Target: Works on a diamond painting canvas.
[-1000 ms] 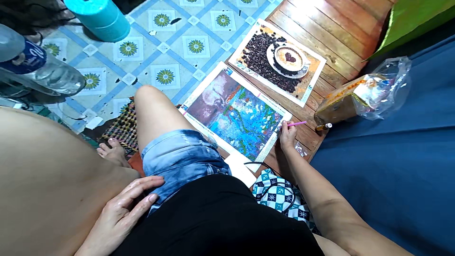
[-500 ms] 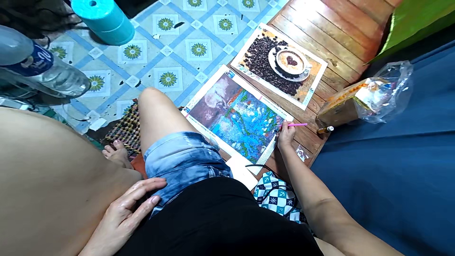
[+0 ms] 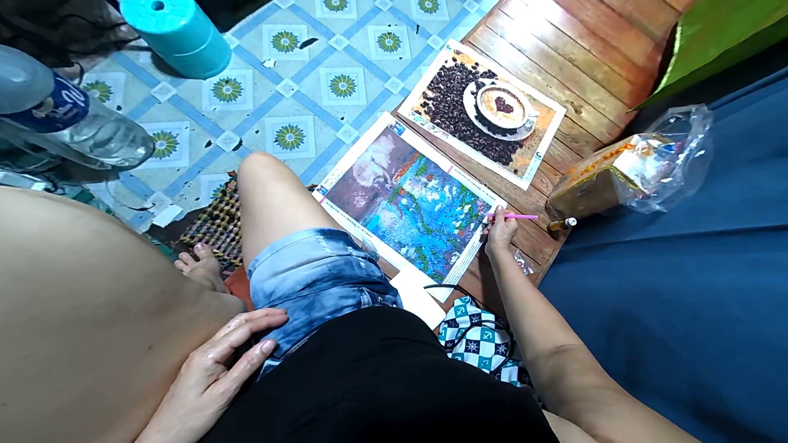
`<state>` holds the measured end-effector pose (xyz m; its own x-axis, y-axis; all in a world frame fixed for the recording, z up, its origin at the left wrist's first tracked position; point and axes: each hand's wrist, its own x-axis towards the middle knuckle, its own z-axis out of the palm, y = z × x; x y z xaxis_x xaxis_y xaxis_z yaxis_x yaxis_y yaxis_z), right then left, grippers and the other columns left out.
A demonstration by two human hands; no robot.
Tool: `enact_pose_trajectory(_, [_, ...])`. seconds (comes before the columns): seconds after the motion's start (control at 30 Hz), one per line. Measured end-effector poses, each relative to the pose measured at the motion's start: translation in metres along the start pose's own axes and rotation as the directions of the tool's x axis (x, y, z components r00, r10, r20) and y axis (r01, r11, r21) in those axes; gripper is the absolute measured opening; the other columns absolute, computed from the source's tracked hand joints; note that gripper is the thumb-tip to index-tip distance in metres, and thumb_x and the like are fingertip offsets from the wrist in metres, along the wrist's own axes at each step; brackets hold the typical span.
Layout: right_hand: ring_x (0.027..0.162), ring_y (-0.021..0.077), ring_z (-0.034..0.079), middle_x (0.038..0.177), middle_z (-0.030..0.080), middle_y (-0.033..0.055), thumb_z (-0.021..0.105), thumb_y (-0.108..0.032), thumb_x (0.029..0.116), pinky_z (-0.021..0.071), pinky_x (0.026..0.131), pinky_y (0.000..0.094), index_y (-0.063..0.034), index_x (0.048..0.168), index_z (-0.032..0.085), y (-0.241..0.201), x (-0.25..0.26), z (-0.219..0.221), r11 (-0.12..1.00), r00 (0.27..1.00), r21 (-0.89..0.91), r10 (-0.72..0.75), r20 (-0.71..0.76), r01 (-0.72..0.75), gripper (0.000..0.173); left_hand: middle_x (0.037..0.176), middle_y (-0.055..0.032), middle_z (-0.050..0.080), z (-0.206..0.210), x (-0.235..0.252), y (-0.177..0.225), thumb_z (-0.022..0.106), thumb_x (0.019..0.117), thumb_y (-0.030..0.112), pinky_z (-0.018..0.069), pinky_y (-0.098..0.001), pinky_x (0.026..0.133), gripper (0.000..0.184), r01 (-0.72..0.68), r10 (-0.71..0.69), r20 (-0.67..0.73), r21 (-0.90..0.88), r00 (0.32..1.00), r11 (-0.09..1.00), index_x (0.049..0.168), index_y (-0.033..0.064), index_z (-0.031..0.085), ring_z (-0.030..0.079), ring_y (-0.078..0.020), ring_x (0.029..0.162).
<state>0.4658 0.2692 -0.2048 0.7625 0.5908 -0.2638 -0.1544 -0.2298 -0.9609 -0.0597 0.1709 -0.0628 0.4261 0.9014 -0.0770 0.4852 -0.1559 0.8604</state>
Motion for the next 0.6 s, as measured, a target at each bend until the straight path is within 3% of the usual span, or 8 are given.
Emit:
enact_pose_trajectory(0.1, [0.049,0.0034,0.044,0.074,0.052,0.0006,0.047,-0.022,0.1104,0.0413,0.048,0.0181,-0.0031,0.103,0.052,-0.032,-0.011,0.000,0.999,1.000,-0.025,0.027,0.002,-0.027,0.021,0.131,-0.0087,0.066,0.001,0.000,0.001,0.051,0.1032,0.032,0.0486,-0.0402,0.107,0.036,-0.002,0.002,-0.004,0.005,1.000,1.000,0.125,0.0089,0.068,0.061,-0.0236,0.124])
enact_pose_trajectory(0.37, [0.061,0.0059,0.050,0.082,0.055,0.0039,0.050,-0.022,0.1094,0.0453,0.059,0.0226,0.0023,0.112,0.057,-0.031,0.000,-0.002,0.984,0.998,-0.175,-0.021,0.051,0.030,0.026,0.131,-0.0090,0.066,0.001,0.000,0.002,0.052,0.1031,0.031,0.0485,-0.0398,0.107,0.036,-0.003,0.003,0.000,-0.006,1.000,1.000,0.125,0.0079,0.068,0.061,-0.0236,0.124])
enact_pose_trajectory(0.5, [0.077,0.0154,0.056,0.089,0.060,0.0114,0.051,-0.021,0.1086,0.0492,0.076,0.0355,0.0059,0.112,0.060,-0.028,0.006,-0.005,0.955,0.993,-0.282,-0.065,0.101,0.091,0.029,0.131,-0.0092,0.066,0.001,-0.001,0.001,0.052,0.1032,0.032,0.0491,-0.0394,0.106,0.036,-0.007,0.007,-0.006,-0.006,1.000,1.000,0.125,0.0081,0.068,0.061,-0.0231,0.123])
enact_pose_trajectory(0.6, [0.082,0.0201,0.058,0.091,0.062,0.0147,0.052,-0.022,0.1081,0.0493,0.081,0.0414,0.0069,0.110,0.062,-0.025,0.009,-0.006,0.934,0.988,-0.332,-0.097,0.120,0.132,0.030,0.131,-0.0090,0.066,0.001,-0.001,0.001,0.052,0.1030,0.031,0.0493,-0.0397,0.106,0.036,-0.004,0.004,-0.006,-0.001,1.000,1.000,0.125,0.0080,0.068,0.061,-0.0235,0.123])
